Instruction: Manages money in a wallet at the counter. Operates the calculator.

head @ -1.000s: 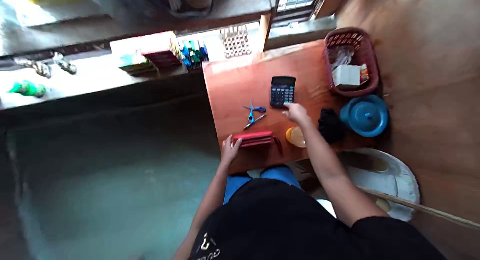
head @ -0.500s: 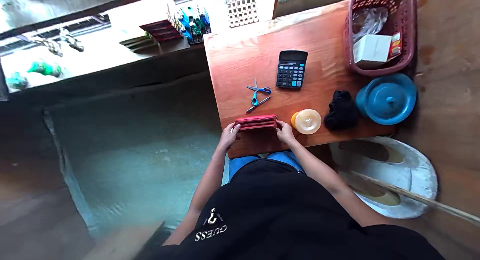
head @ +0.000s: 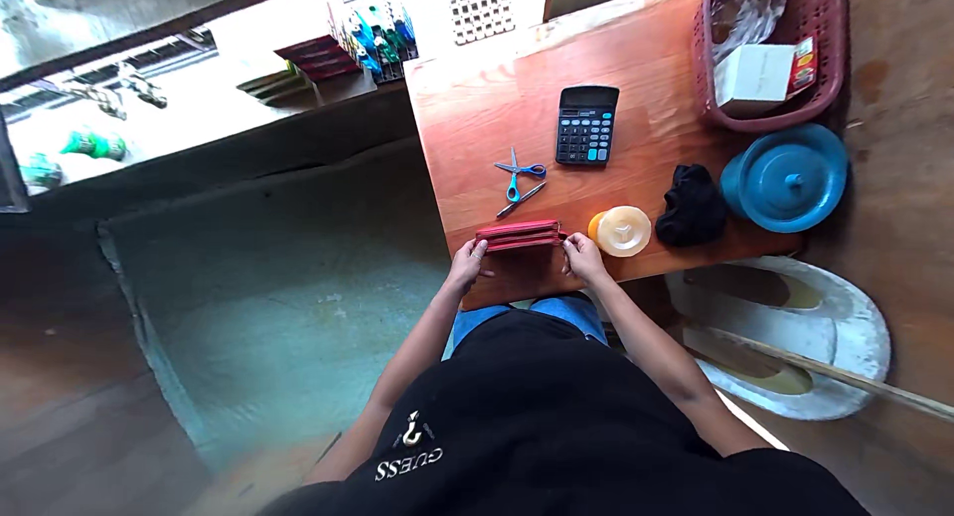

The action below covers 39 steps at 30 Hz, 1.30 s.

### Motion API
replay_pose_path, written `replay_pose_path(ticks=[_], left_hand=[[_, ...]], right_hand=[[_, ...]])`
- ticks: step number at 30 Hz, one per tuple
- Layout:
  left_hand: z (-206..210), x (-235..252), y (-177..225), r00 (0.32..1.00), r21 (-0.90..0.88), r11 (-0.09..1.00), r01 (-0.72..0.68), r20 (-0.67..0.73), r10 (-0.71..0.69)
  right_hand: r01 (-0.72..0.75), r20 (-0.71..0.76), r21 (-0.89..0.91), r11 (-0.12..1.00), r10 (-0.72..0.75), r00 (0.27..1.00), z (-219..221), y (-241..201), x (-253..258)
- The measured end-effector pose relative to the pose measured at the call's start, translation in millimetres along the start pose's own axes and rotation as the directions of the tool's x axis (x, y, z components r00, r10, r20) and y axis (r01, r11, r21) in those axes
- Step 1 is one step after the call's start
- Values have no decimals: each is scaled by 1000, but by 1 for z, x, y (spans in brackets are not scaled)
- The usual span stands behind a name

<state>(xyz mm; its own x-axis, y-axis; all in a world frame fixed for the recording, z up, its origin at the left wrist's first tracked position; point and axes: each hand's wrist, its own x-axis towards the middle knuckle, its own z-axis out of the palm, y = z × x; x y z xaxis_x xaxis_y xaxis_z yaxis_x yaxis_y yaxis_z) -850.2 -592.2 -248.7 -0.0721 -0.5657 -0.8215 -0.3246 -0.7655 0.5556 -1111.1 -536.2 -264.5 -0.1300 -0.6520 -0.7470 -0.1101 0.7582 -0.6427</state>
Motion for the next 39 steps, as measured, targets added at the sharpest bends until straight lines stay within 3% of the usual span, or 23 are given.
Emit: replay_pose_path(ticks=[4, 9, 15, 20, 22, 26, 31, 36, 39], left_hand=[[-3, -2, 6, 1000, -15, 1000, 19, 18, -19], [-1, 4, -8, 999, -3, 999, -40, 30, 40], [-3, 3, -6, 997, 16, 999, -40, 67, 39], [-1, 3, -4, 998, 28, 999, -36, 52, 34], [2, -1, 0, 999, 39, 999, -24, 32, 23], [3, -1, 1, 1000, 55, 999, -1, 3, 0], [-5, -2, -3, 999, 50, 998, 33, -1, -33], [-26, 5, -23, 995, -216, 972, 91, 69, -78], [-21, -1, -32, 998, -252, 966, 61, 36, -53]], right_hand=[[4, -72, -192, 981, -18, 997, 3, 3, -5], [111, 215, -225, 968, -61, 975, -9, 28, 19], [230, 209, -279, 932, -175, 962, -12, 43, 28], [339, 317, 74, 938, -344, 884, -25, 48, 23], [353, 347, 130, 926, -376, 859, -28, 31, 10], [481, 383, -235, 845, -374, 844, -19, -2, 0], [339, 377, -632, 697, -106, 920, 65, -58, -9], [406, 479, -742, 533, -1, 878, 166, -89, -30], [485, 549, -714, 504, -26, 836, 145, -95, -32]])
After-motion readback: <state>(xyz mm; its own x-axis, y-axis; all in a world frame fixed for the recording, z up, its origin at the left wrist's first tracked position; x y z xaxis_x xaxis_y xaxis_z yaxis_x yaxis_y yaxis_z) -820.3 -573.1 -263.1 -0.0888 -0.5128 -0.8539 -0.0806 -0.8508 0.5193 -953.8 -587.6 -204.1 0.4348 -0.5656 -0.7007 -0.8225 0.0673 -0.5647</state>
